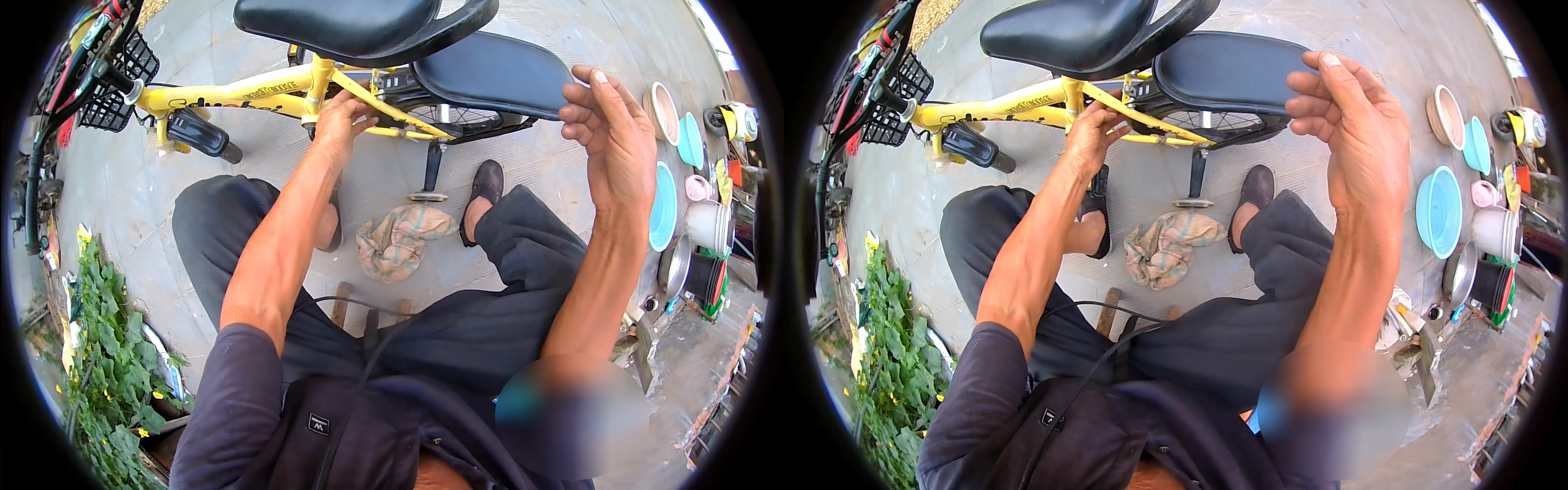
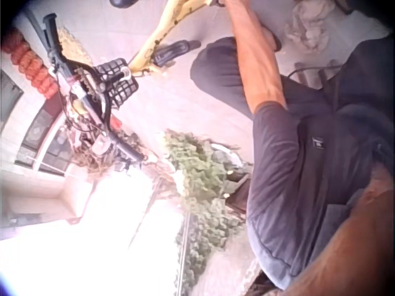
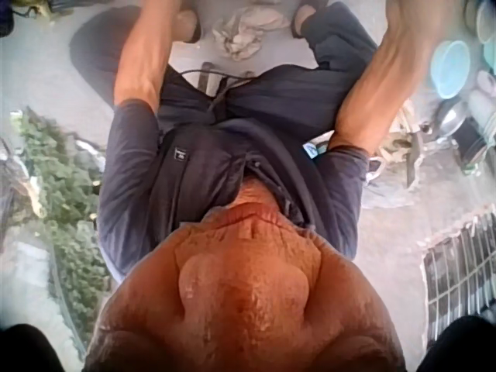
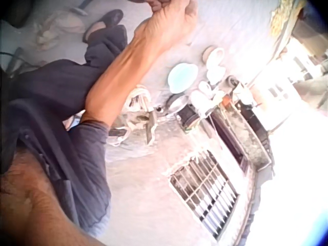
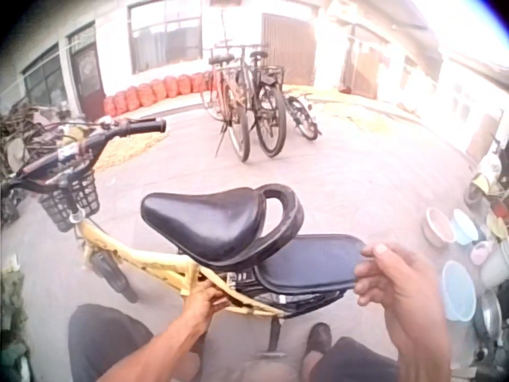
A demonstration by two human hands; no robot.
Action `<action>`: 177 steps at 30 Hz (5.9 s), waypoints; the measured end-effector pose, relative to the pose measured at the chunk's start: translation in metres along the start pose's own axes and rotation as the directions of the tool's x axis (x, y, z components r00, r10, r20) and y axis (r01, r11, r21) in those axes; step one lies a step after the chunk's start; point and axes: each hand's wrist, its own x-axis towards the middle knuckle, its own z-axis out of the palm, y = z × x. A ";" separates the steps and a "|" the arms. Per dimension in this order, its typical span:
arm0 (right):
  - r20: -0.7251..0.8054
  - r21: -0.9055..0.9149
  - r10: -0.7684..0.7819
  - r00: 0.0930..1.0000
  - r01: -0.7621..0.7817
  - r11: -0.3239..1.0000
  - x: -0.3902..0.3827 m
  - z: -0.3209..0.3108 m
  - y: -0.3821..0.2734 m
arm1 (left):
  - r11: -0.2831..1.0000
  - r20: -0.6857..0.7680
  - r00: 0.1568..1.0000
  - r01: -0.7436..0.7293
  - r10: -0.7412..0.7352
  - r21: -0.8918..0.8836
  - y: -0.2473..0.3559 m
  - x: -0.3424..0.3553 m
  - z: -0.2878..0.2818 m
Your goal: The person is repairing a yellow bicycle, focusing on the seat area. They wipe the frame with a cloth, then use a screwdriver and pliers to adjust and tighten components under the seat.
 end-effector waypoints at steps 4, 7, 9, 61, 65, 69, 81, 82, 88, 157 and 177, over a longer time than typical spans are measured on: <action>0.004 0.013 -0.017 1.000 0.016 1.000 0.001 -0.001 0.002 | 1.000 0.058 0.998 0.016 -0.017 0.015 0.007 -0.003 0.001; 0.022 0.032 -0.028 0.999 0.027 0.999 0.004 -0.006 0.006 | 0.990 0.084 0.987 0.139 -0.136 -0.037 0.019 0.003 -0.002; 0.012 0.024 -0.021 1.000 0.020 1.000 0.004 -0.007 0.005 | 0.983 0.130 0.975 0.182 -0.178 -0.016 0.026 0.006 -0.003; -0.525 0.375 0.789 0.321 -0.745 0.552 -0.282 -0.159 0.341 | 0.937 -0.003 0.982 0.179 -0.187 0.300 0.028 0.049 -0.028; -0.513 0.333 0.826 0.234 -0.833 0.442 -0.301 -0.163 0.375 | 0.938 0.009 0.980 0.188 -0.200 0.292 0.028 0.045 -0.018; -0.559 0.256 0.801 0.213 -0.875 0.411 -0.305 -0.175 0.402 | 0.933 0.019 0.980 0.182 -0.197 0.311 0.032 0.051 -0.021; -0.861 -0.357 0.385 0.332 -0.934 0.007 -0.330 -0.260 0.416 | 0.930 0.021 0.980 0.181 -0.198 0.320 0.036 0.052 -0.026; -0.851 -0.360 0.417 0.319 -0.933 -0.022 -0.335 -0.264 0.414 | 0.931 0.013 0.981 0.179 -0.194 0.317 0.035 0.052 -0.025; -0.784 -0.512 0.476 0.398 -0.848 -0.134 -0.359 -0.278 0.438 | 0.942 -0.029 0.978 0.206 -0.206 0.264 0.034 0.048 -0.035; 0.056 -0.424 -0.098 0.994 0.112 0.899 0.005 0.068 0.018 | 0.976 -0.128 0.992 0.034 -0.006 0.215 0.014 0.025 0.004; 0.066 -0.462 -0.109 0.992 0.127 0.878 0.015 0.080 0.025 | 0.977 -0.159 0.987 0.017 0.018 0.213 0.020 0.018 0.010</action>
